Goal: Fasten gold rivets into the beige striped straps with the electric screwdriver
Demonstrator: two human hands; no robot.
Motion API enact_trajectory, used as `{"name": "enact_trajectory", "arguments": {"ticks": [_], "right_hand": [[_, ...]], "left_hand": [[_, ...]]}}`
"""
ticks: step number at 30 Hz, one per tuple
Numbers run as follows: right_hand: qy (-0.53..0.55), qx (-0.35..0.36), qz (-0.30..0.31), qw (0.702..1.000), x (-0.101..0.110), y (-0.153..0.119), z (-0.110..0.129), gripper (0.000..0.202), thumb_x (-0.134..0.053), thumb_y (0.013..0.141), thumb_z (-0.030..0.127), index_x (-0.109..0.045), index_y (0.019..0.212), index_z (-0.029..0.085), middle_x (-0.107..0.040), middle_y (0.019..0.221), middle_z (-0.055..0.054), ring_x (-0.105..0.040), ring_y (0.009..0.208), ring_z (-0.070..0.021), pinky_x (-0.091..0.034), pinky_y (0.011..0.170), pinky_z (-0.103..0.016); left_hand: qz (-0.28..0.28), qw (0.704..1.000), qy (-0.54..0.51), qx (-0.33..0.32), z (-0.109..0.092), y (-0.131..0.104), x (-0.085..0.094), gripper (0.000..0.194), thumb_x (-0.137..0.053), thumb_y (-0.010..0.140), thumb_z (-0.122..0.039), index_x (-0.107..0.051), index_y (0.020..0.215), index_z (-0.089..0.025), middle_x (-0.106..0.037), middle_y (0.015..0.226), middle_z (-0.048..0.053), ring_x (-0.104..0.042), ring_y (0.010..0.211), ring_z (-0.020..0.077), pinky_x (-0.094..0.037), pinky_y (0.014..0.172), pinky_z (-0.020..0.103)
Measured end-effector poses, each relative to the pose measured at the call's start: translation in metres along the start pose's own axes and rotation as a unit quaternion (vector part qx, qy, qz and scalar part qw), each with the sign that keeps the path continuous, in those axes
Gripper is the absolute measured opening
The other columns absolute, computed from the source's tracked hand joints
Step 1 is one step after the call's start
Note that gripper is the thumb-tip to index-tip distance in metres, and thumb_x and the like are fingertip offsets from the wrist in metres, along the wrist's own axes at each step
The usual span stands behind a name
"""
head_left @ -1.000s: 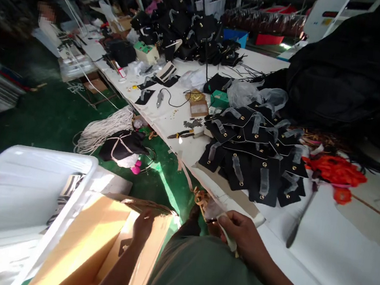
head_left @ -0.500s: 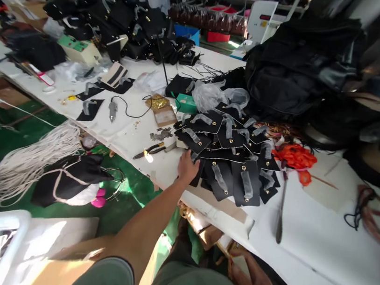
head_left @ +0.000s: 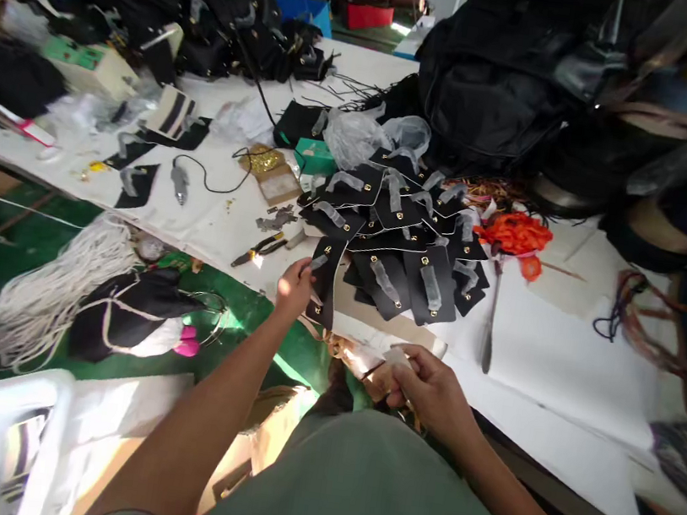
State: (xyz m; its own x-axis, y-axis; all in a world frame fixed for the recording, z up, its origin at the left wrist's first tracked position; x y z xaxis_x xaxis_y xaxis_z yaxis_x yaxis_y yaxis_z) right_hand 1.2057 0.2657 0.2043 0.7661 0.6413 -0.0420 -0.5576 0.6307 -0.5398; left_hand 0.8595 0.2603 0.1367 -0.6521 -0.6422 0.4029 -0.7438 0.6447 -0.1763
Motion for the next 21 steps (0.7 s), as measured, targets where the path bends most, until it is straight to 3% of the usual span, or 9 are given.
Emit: {"name": "enact_trajectory", "arguments": {"ticks": [2,3,6,8,11,14,16,18,21], "right_hand": [[0.011,0.012,0.023,1.000,-0.005,0.006,0.005,0.058,-0.069,0.089,0.058,-0.063,0.135,0.024,-0.071,0.071,0.002,-0.069,0.061,-0.0201,-0.054,0.060,-0.032],[0.013,0.021,0.034,0.999,-0.007,0.008,0.009,0.057,-0.069,0.089,0.059,-0.065,0.134,0.024,-0.071,0.070,0.002,-0.069,0.061,-0.0205,-0.054,0.061,-0.033],[-0.007,0.071,0.065,0.995,-0.016,0.010,0.028,0.040,-0.068,0.091,0.060,-0.076,0.104,0.023,-0.074,0.079,-0.003,-0.071,0.074,-0.0222,-0.056,0.072,-0.035],[-0.033,0.123,0.069,0.989,-0.020,0.010,0.045,0.036,-0.070,0.090,0.059,-0.076,0.087,0.023,-0.077,0.103,-0.007,-0.072,0.094,-0.0250,-0.055,0.086,-0.037],[-0.029,0.165,0.072,0.983,-0.029,0.014,0.058,0.038,-0.074,0.087,0.058,-0.073,0.076,0.022,-0.065,0.142,-0.009,-0.064,0.124,-0.0296,-0.047,0.105,-0.041],[0.019,0.157,0.097,0.983,-0.042,0.025,0.056,0.038,-0.076,0.086,0.059,-0.073,0.078,0.022,-0.056,0.154,-0.008,-0.057,0.136,-0.0306,-0.041,0.112,-0.043],[0.044,0.151,0.110,0.981,-0.048,0.034,0.054,0.038,-0.077,0.084,0.060,-0.075,0.080,0.022,-0.058,0.153,-0.009,-0.059,0.133,-0.0303,-0.043,0.110,-0.043],[0.066,0.139,0.117,0.981,-0.051,0.042,0.052,0.038,-0.079,0.081,0.060,-0.074,0.080,0.022,-0.067,0.140,-0.010,-0.067,0.117,-0.0282,-0.049,0.098,-0.039],[0.082,0.108,0.141,0.981,-0.054,0.047,0.047,0.040,-0.082,0.078,0.060,-0.073,0.080,0.021,-0.076,0.095,-0.006,-0.065,0.076,-0.0187,-0.048,0.069,-0.031]], "left_hand": [[-0.008,0.997,-0.075,0.023,0.003,-0.028,0.020,0.039,-0.061,0.094,-0.038,-0.068,0.127,-0.018,-0.076,0.100,0.008,-0.072,0.089,0.0223,-0.058,0.081,0.034],[-0.009,0.993,-0.114,0.036,0.004,-0.043,0.027,0.041,-0.064,0.092,-0.042,-0.069,0.124,-0.017,-0.076,0.099,0.008,-0.073,0.089,0.0225,-0.059,0.078,0.035],[-0.002,0.972,-0.220,0.076,0.006,-0.091,0.035,0.050,-0.073,0.084,-0.052,-0.070,0.119,-0.017,-0.076,0.098,0.009,-0.072,0.080,0.0206,-0.059,0.069,0.033],[0.004,0.959,-0.269,0.094,0.004,-0.123,0.033,0.055,-0.079,0.078,-0.055,-0.071,0.116,-0.016,-0.076,0.091,0.007,-0.070,0.072,0.0178,-0.056,0.062,0.029],[0.019,0.929,-0.350,0.121,-0.003,-0.163,0.018,0.055,-0.086,0.074,-0.052,-0.072,0.114,-0.017,-0.076,0.089,0.005,-0.069,0.069,0.0156,-0.055,0.063,0.027],[0.036,0.875,-0.459,0.151,-0.015,-0.192,-0.001,0.049,-0.090,0.073,-0.040,-0.073,0.112,-0.017,-0.078,0.095,0.005,-0.072,0.078,0.0169,-0.057,0.072,0.027],[0.043,0.857,-0.490,0.153,-0.026,-0.204,-0.006,0.045,-0.091,0.073,-0.035,-0.073,0.110,-0.017,-0.079,0.094,0.005,-0.073,0.078,0.0173,-0.058,0.073,0.027],[0.054,0.858,-0.488,0.152,-0.035,-0.211,-0.008,0.043,-0.090,0.073,-0.034,-0.074,0.110,-0.017,-0.079,0.088,0.005,-0.072,0.072,0.0177,-0.058,0.069,0.028],[0.059,0.870,-0.467,0.148,-0.046,-0.218,-0.008,0.045,-0.089,0.073,-0.035,-0.074,0.113,-0.017,-0.078,0.084,0.004,-0.073,0.071,0.0203,-0.059,0.069,0.031]]}}
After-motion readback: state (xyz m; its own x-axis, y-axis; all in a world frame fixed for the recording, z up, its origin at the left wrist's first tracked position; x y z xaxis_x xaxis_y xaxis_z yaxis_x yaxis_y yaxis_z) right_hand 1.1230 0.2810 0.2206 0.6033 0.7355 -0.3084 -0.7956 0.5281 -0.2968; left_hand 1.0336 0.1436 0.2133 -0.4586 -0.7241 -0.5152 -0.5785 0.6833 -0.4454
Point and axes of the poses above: each hand's wrist, its own y-axis towards the middle knuckle, its own x-axis out of the back of the hand, z = x × y, the point moved 10 cm from there along y, towards the middle knuckle
